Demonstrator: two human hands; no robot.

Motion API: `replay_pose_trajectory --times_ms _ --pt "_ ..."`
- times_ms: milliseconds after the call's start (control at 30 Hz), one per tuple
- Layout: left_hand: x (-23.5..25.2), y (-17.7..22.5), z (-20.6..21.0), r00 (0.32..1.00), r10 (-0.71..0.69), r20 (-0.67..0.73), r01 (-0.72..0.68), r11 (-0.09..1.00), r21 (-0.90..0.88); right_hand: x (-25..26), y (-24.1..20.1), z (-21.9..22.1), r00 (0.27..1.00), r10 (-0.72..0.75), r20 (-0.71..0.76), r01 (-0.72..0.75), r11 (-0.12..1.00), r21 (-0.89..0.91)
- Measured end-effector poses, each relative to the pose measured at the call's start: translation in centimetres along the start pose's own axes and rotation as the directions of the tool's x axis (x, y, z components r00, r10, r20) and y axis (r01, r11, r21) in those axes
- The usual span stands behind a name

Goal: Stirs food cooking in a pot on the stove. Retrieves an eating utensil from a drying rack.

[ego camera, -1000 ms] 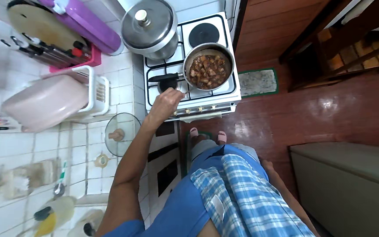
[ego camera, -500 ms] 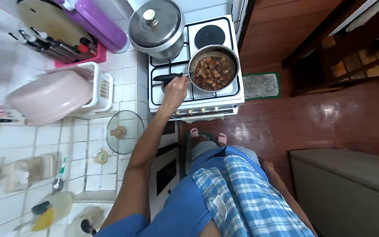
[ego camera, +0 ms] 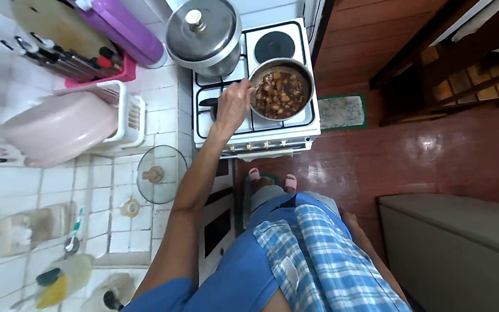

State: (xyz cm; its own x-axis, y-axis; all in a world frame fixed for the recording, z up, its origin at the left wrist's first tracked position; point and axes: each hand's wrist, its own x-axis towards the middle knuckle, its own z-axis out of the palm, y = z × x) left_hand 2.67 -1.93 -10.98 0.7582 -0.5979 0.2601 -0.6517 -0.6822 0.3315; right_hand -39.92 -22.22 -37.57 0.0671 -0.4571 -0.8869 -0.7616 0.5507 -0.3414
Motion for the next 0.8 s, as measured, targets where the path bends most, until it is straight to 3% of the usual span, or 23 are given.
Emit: replay_pose_trajectory --times_ms 300,433,800 --pt "4.6 1.0 1.9 0.999 -0.037 0.0 0.037 0.999 -0.02 0.4 1.0 -0.3 1.0 0.019 -0.01 -0.018 0.997 0.07" --pt "4.5 1.9 1.2 0.991 -0.078 0.111 0.078 0.997 0.009 0.2 2.0 -0.7 0.998 0.057 -0.036 -0.054 0.997 0.058" --pt "2.6 3.0 -1.8 0.991 -0.068 0.118 0.063 0.997 0.042 1.6 2.7 -0.8 0.997 0.066 -0.039 -0.066 0.998 0.0"
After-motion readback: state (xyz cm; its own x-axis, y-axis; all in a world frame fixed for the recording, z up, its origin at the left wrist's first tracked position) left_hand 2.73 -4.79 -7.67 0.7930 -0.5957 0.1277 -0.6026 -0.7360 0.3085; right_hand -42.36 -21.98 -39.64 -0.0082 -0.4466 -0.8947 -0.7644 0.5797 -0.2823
